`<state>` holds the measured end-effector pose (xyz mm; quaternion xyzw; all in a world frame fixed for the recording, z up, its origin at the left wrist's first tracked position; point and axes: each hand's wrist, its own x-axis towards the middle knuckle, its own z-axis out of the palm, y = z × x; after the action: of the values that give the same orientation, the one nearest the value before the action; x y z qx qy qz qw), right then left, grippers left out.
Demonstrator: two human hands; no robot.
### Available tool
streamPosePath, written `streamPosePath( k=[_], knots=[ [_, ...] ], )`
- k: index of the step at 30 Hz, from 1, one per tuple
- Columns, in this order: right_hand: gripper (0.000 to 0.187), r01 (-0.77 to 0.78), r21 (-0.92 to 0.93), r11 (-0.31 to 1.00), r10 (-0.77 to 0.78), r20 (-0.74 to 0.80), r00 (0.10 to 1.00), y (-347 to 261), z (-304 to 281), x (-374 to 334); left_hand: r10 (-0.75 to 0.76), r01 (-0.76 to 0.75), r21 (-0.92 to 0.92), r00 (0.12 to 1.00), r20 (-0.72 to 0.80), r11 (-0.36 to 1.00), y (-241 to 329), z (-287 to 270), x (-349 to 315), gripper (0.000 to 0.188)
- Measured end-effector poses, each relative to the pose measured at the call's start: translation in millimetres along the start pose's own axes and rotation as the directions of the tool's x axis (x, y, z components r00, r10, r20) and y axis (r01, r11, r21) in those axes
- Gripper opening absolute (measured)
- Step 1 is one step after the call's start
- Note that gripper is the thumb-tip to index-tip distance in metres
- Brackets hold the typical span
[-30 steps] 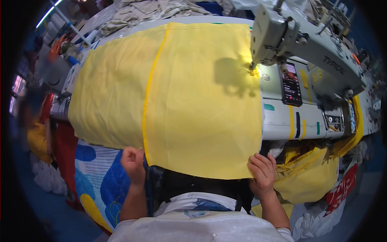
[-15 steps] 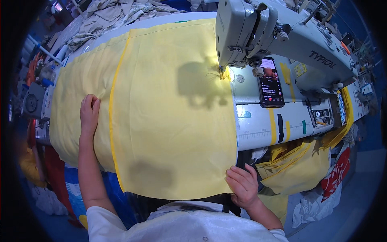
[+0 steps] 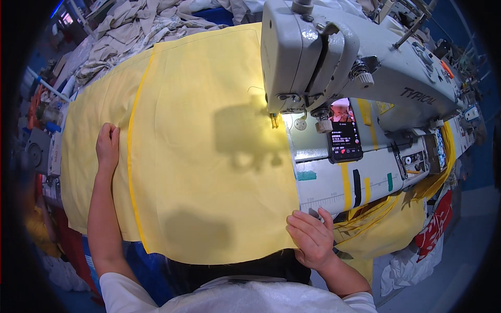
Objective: The person is using an industrial sewing machine to stitch a yellow fabric component, possibly for a bag or pillowcase.
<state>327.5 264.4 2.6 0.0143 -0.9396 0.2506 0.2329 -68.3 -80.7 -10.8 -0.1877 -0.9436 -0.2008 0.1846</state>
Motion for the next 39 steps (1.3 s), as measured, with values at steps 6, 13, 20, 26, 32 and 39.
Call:
streamPosePath(
  k=[6, 13, 20, 26, 32, 39],
  knots=[
    [0.018, 0.042, -0.057, 0.997, -0.042, -0.007, 0.999, 22.7, 5.7, 43.6, 0.051, -0.051, 0.004, 0.998, -0.032, 0.999, -6.8, 22.4, 41.4, 0.017],
    [0.013, 0.120, -0.109, 0.987, -0.114, 0.058, 0.992, 39.9, 10.7, 90.8, 0.086, -0.083, 0.089, 0.996, -0.031, 0.993, -12.5, 39.9, 92.4, 0.017],
    [0.017, 0.141, -0.168, 0.976, -0.131, 0.071, 0.989, 35.7, 10.0, 83.3, 0.043, -0.058, 0.075, 0.982, 0.184, 0.996, 10.0, 15.3, 50.0, 0.031],
    [0.018, 0.168, -0.147, 0.975, -0.157, 0.086, 0.984, 34.8, 11.0, 85.8, -0.167, 0.074, 0.262, 0.920, 0.354, 0.962, 53.7, -16.3, -34.0, 0.048],
    [0.019, 0.181, -0.181, 0.967, -0.176, 0.043, 0.983, 51.3, 18.6, 105.7, -0.109, 0.012, 0.276, 0.934, 0.340, 0.961, 37.9, 1.0, -0.8, 0.048],
    [0.018, 0.183, -0.218, 0.959, -0.181, 0.027, 0.983, 53.3, 28.7, 114.3, -0.079, 0.015, 0.214, 0.953, 0.292, 0.977, 32.9, 6.2, 34.9, 0.043]
  ],
)
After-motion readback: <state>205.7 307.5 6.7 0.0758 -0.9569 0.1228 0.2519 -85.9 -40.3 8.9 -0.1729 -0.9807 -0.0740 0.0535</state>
